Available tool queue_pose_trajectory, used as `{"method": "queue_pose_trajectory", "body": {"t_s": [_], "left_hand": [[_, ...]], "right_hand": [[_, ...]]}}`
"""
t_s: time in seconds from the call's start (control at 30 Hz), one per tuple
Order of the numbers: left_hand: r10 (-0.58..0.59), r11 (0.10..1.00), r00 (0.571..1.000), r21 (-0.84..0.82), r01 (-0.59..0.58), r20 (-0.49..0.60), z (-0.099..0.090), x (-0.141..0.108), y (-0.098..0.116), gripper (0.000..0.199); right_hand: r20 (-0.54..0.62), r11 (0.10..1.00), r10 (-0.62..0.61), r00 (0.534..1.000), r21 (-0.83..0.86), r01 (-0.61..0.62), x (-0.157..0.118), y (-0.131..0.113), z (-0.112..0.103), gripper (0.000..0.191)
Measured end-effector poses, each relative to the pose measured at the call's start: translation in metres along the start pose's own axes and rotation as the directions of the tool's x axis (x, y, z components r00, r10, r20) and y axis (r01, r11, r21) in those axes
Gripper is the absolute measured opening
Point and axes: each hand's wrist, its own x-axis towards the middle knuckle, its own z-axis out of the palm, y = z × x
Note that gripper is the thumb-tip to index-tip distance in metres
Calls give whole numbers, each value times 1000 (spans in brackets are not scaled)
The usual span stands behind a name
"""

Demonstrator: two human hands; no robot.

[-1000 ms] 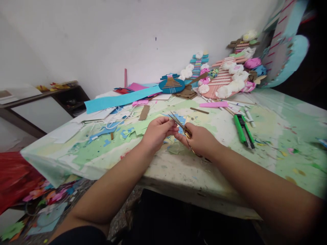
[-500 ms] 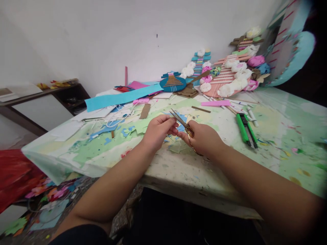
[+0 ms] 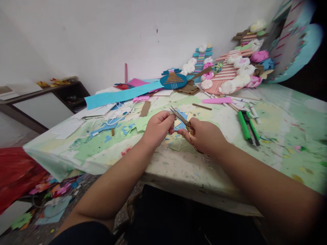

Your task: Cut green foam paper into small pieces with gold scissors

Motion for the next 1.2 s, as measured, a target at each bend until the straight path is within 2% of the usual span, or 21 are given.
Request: {"method": "queue_pose_trajectory", "body": {"t_s": [0.23, 0.53, 0.67, 0.77, 0.93, 1.2], "left_hand": [[62, 992, 998, 112, -62, 2, -1, 1, -1, 21], [124, 969, 990, 223, -107, -60, -8, 3, -1, 22], [153, 967, 984, 217, -130, -94, -13, 4, -3, 23], [178, 955, 983, 248, -161, -50, -13, 4, -2, 25], [180, 941, 983, 283, -184, 41, -10, 2, 2, 24], [150, 944, 984, 283, -171, 93, -6, 0, 4, 21]], "right_hand": [[-3, 999, -23, 1000, -41, 23, -1, 0, 0, 48], [-27, 997, -39, 999, -67, 37, -1, 1, -3, 49], [26, 999, -23, 999, -26, 24, 0, 1, -4, 51], [73, 999, -47, 996, 26, 45, -1, 0, -4, 50], [85, 996, -78, 993, 38, 75, -3, -2, -6, 47], [91, 994, -104, 990, 29, 102, -3, -2, -3, 44]]}}
